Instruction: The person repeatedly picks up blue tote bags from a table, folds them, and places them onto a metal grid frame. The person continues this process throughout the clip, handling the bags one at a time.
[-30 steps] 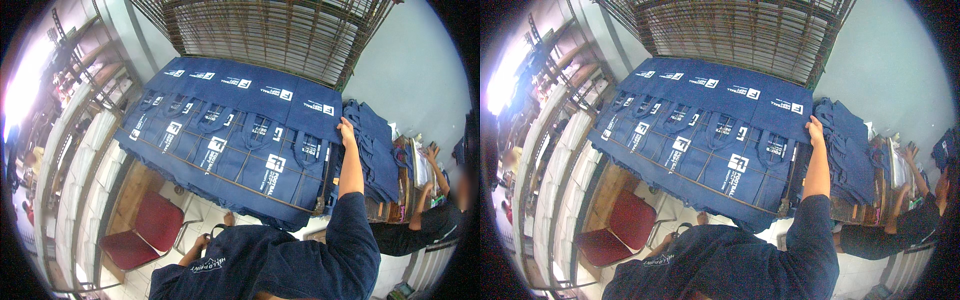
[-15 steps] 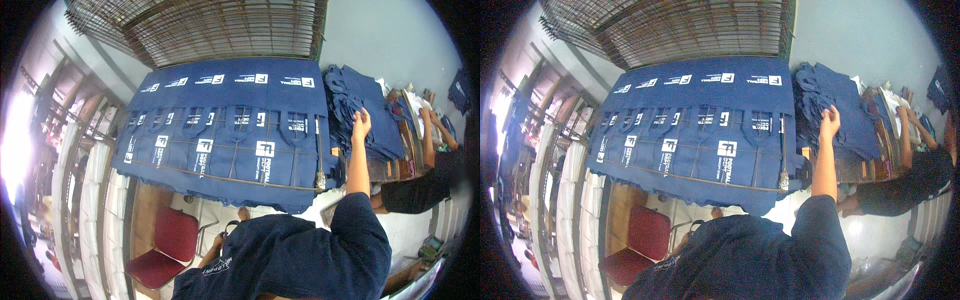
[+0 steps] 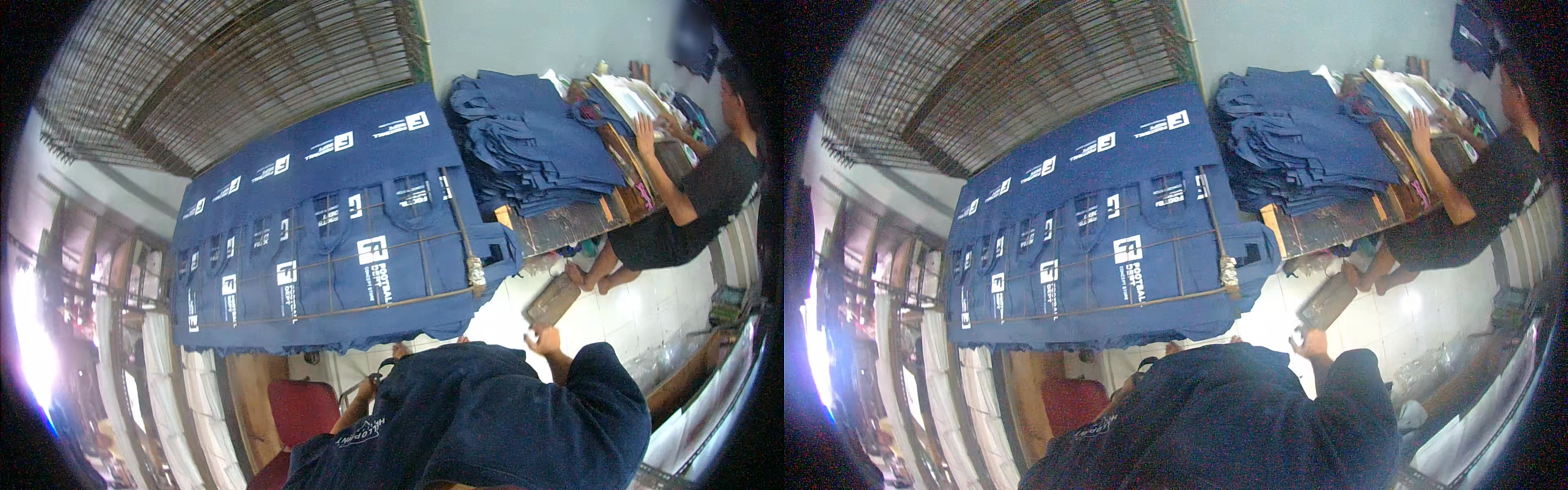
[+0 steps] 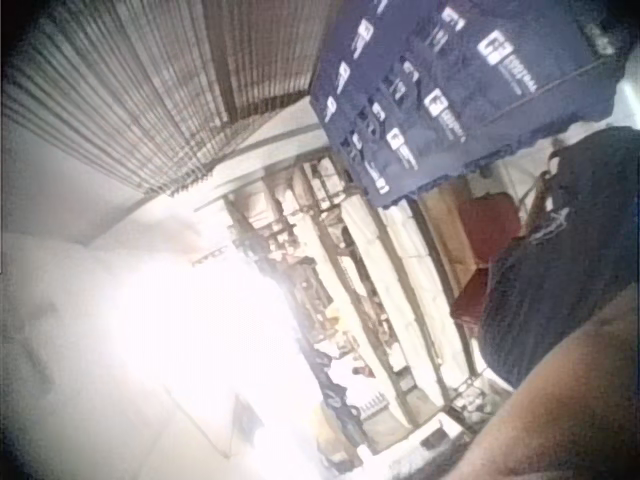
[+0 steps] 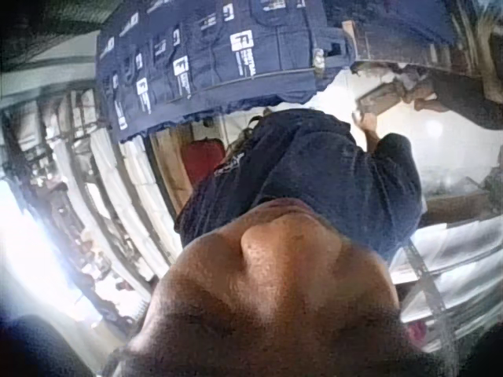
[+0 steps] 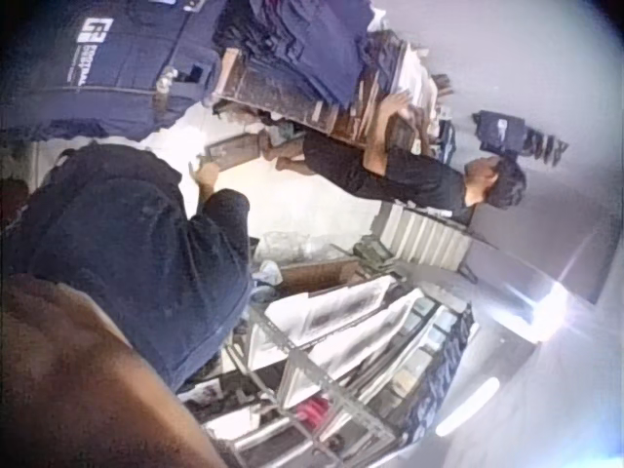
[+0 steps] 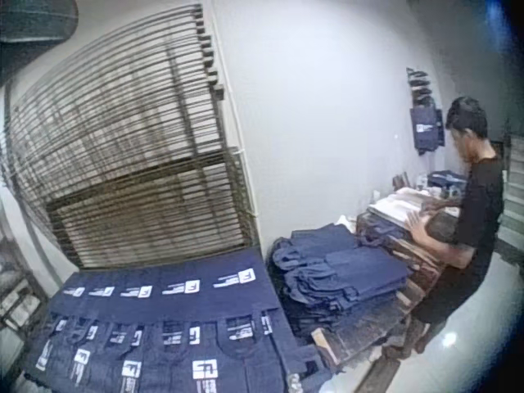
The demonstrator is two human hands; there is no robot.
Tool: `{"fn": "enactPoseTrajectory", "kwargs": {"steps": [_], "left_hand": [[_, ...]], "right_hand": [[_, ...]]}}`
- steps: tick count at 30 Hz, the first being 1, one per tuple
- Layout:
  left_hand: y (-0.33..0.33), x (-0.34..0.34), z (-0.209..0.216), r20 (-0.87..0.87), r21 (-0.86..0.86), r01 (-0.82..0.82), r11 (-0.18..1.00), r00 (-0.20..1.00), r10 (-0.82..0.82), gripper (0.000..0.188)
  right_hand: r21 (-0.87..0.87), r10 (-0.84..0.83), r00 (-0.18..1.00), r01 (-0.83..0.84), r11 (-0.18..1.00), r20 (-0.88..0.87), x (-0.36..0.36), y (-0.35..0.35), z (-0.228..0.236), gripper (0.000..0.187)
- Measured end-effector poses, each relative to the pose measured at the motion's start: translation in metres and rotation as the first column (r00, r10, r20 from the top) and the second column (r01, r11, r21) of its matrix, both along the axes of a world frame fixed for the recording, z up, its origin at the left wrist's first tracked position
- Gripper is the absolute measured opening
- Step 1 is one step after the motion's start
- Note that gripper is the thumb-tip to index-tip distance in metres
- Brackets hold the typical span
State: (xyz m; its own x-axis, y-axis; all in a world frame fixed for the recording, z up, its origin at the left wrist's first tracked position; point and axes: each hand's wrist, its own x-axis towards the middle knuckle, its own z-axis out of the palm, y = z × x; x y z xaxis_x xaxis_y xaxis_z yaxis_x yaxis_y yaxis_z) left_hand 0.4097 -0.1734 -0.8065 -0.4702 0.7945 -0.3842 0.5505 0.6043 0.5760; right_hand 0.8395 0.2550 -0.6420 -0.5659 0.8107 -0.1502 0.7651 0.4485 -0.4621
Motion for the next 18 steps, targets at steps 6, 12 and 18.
{"fn": "enactPoseTrajectory", "kwargs": {"steps": [6,12,18], "left_hand": [[0.041,-0.015,0.019,0.421,0.029,-0.107,0.994,0.903,0.085,0.035],[0.05,-0.014,0.037,0.41,-0.053,-0.103,0.993,0.905,0.116,0.033],[0.043,-0.011,0.066,0.317,-0.106,-0.102,0.989,0.939,0.131,0.031]], "right_hand": [[0.008,0.604,0.599,-0.713,0.701,0.525,0.033,-0.046,-0.017,0.024],[0.512,-0.171,0.975,0.22,0.83,-0.14,-0.034,0.041,0.0,0.024],[-0.006,-0.386,0.271,0.812,0.584,-0.882,-0.085,0.215,0.068,0.02]]}}
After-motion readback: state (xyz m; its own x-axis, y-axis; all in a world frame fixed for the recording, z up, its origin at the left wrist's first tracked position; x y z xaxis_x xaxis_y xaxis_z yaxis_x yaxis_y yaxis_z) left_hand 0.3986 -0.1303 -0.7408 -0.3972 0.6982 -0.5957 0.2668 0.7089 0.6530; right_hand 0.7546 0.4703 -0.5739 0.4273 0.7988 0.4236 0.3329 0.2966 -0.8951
